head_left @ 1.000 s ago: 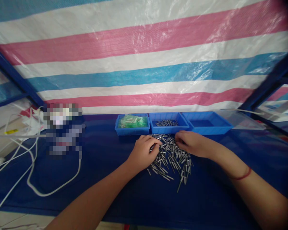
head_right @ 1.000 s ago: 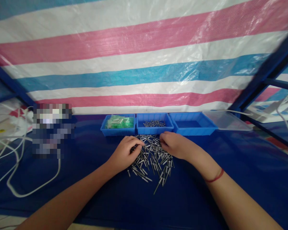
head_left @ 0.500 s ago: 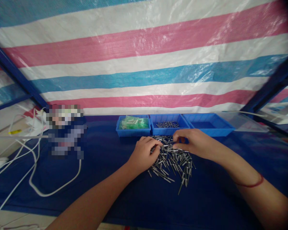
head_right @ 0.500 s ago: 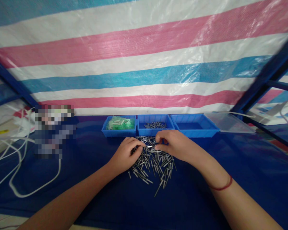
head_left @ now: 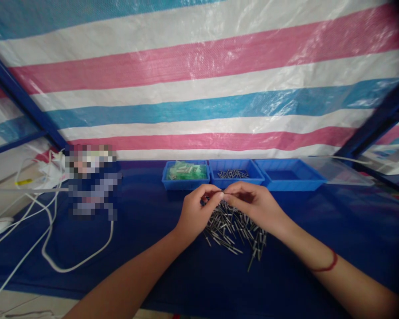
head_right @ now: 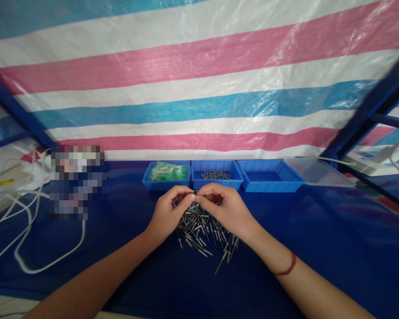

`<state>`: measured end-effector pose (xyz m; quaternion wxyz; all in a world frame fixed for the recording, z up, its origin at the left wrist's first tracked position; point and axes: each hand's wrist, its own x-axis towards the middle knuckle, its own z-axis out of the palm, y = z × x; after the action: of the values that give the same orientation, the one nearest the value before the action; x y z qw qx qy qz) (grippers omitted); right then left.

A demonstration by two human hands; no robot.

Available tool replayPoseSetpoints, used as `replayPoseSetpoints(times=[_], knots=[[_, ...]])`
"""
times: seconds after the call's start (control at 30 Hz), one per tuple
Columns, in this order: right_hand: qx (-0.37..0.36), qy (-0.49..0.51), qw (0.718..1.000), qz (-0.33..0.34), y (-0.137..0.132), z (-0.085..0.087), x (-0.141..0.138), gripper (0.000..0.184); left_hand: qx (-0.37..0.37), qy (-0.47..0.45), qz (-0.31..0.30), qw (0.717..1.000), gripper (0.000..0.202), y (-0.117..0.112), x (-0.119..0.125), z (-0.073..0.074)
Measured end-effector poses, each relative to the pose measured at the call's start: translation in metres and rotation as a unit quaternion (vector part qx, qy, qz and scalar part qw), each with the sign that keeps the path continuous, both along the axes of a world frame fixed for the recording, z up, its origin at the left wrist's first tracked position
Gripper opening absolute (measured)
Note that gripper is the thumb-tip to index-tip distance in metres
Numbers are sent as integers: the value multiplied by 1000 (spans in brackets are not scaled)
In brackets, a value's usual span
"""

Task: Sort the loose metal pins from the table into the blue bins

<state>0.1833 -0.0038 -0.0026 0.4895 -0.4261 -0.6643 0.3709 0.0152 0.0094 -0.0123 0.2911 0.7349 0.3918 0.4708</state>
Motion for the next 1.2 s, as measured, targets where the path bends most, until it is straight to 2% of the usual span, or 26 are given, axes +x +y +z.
replayPoseSetpoints(times=[0.23,0.47,0.67,0.87,0.93,1.0,1.1,1.2], knots=[[-71,-20,997,31,0,5,1,27,2,-11,-5,1000,12,-1,1,2],[16,-24,1000,-1,0,2,5,22,-9,-7,-5,1000,15,1,1,0],[90,-141,985,-33,-6,9,7,19,-37,24,-48,998,18,1,0,1],[156,-199,968,-6,-8,15,9,15,-14,72,-53,996,22,2,0,-3],[174,-209,962,-30,-4,15,13,15,-4,69,-36,997,22,3,0,-3],[187,-211,955,-91,4,14,20,16,1,66,-24,998,27,3,0,-3],[194,-214,938,-190,23,9,33,18,8,83,-36,996,29,2,-1,-3],[202,-269,913,-232,43,2,46,20,27,98,-49,994,26,1,-1,-3]])
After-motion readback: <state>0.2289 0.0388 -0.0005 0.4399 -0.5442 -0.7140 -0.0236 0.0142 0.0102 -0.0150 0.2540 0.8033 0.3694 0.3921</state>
